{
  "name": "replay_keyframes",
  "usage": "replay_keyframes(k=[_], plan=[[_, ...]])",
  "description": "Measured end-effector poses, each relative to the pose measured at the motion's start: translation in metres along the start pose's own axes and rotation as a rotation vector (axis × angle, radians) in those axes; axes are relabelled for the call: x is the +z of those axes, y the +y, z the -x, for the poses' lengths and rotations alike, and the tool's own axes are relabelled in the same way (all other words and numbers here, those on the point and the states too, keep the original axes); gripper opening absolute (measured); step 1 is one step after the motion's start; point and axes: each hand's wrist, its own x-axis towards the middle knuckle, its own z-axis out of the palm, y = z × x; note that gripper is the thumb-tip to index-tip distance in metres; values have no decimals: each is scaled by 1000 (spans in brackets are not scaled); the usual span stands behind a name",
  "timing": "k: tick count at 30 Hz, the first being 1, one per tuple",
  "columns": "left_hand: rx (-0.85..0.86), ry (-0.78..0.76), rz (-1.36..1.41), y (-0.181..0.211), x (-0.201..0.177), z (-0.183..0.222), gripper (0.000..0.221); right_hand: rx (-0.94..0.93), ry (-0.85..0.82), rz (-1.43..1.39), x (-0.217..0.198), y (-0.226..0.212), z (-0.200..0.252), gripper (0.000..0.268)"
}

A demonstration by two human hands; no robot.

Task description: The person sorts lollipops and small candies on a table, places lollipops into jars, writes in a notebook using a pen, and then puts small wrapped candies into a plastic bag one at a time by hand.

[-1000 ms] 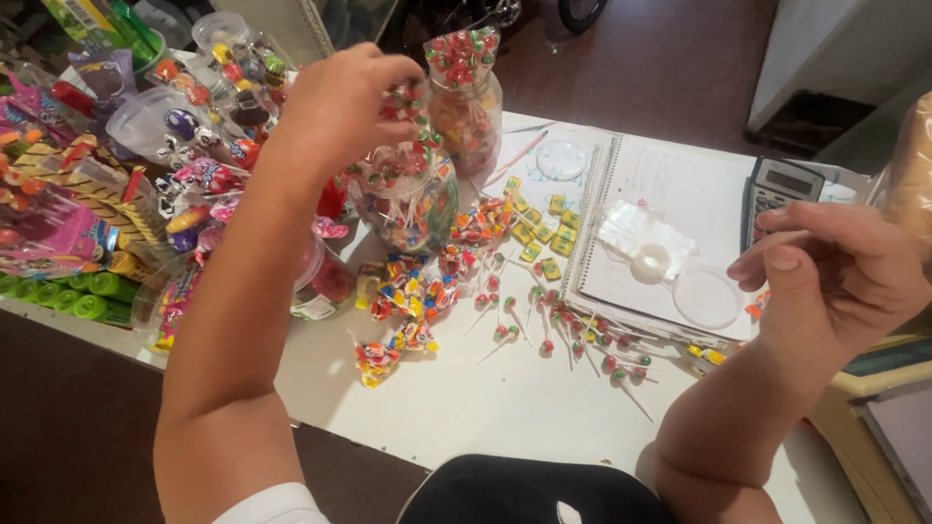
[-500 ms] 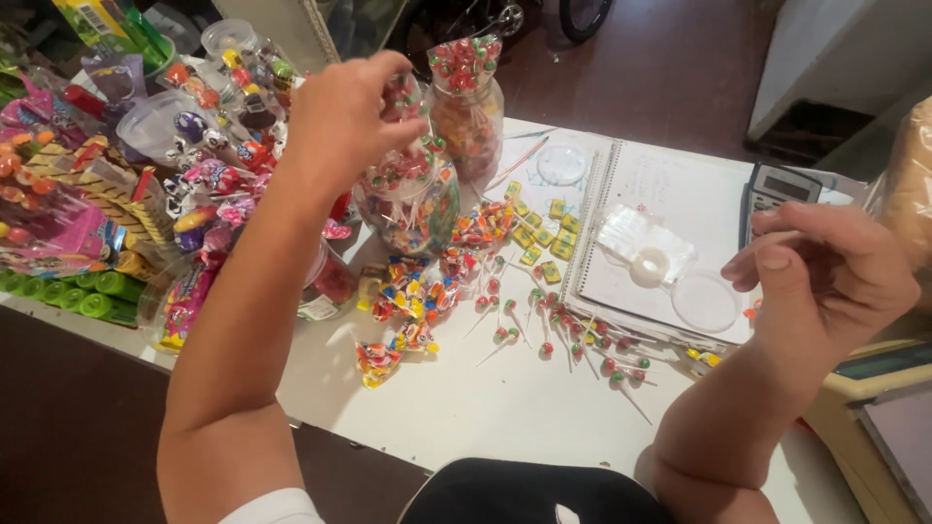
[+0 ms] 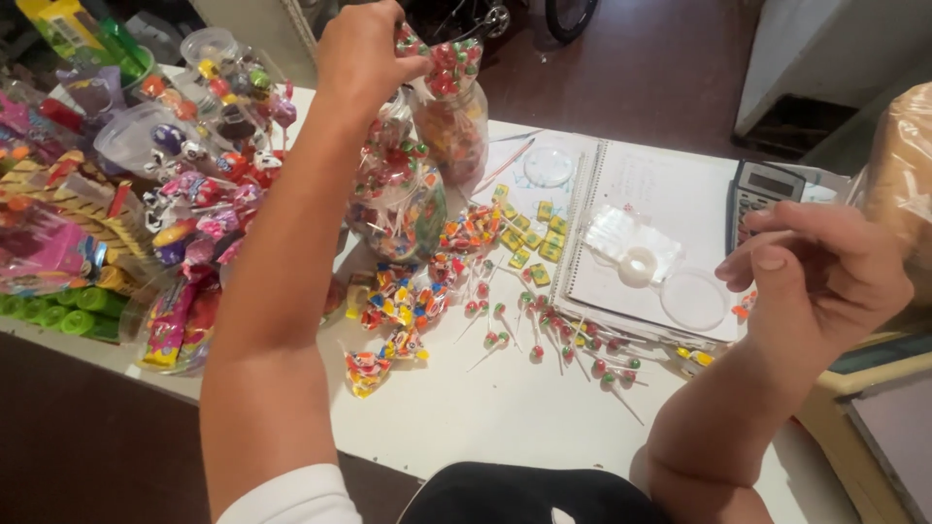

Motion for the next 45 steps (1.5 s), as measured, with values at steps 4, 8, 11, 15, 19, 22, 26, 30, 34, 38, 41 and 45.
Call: replay_keyframes(k=[4,8,11,15,19,22,26,30,34,38,41,45], plan=[[-60,-44,-36,7,9,-15,39,41,38,8,2,-3,1,19],[-61,-11,36,8,15,-22,42,45,41,24,2,-3,0,27],[-40,3,116,2,21,-23,42,26,23,31,0,1,-1,31],[76,-75,133,-8,23,-22,38,42,23,26,-2,2,1,30],[128,-104,202,-13,28,-20,37,50,34,31,2,0,0,33],[108,-101,248,-14,31,-22,48,24,15,16,2,2,0,28],[-56,-26,120,-11,32,-26,43,44,27,22,5,0,0,29],[-197,-55,76,-12,47,-39,41,50,28,18,4,2,1,29],[-255,-48,10,-20,75,-52,37,44,19,22,2,3,-1,31],[-325,-39,-47,-17,82,-60,39,61,32,21,3,2,0,31],[-329,-33,-60,-14,84,-60,42,80,54,28,6,-1,0,32],[-347,-99,-51,-7,80,-57,44,52,21,39,3,2,-1,32]])
